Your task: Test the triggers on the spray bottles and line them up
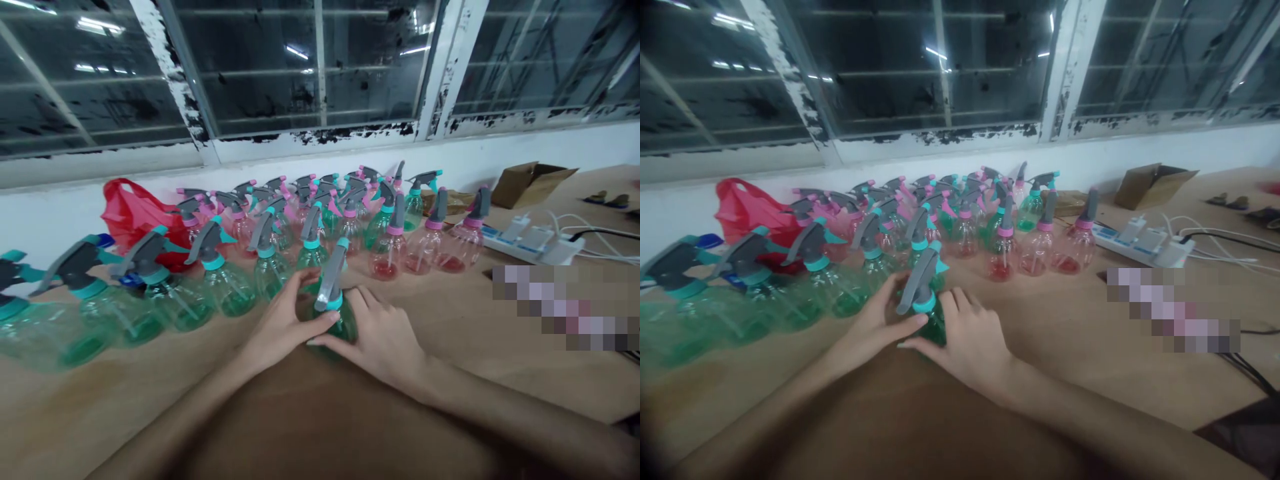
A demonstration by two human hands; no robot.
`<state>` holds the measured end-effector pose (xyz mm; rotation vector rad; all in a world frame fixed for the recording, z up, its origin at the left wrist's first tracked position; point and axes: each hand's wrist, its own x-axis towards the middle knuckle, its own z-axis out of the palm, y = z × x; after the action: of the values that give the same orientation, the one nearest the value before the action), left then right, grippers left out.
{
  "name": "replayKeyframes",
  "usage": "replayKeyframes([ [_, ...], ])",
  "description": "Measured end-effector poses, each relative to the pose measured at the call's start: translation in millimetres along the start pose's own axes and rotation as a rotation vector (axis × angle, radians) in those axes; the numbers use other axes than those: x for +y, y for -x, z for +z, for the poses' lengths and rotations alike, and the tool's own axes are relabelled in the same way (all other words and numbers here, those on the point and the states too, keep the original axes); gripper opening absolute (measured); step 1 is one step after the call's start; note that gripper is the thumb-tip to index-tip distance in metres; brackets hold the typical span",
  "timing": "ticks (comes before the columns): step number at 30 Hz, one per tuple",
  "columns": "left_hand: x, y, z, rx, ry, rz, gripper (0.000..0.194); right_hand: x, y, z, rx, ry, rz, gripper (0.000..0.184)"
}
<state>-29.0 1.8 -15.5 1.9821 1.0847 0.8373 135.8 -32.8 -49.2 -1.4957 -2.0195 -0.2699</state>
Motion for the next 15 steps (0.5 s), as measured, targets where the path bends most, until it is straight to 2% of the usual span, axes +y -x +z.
replayKeyframes([
  [2,7,7,-0.9,-0.001,-0.007,0.035,0.062,-12,3,0,0.032,-0.034,-0.066,0.063],
  [5,17,14,-3.4,0.032,-0.007,0.055,0.062,-26,5,6,0.073,-0.046,-0.146,0.062],
  [11,18,8,-10.1,0.077,0.181,0.109,0.039,-45,-1,29,0.180,-0.106,-0.229,0.082],
  [15,8,5,-14.1,0.126,0.180,0.092,0.032,-40,-3,36,0.092,-0.224,-0.308,0.083],
])
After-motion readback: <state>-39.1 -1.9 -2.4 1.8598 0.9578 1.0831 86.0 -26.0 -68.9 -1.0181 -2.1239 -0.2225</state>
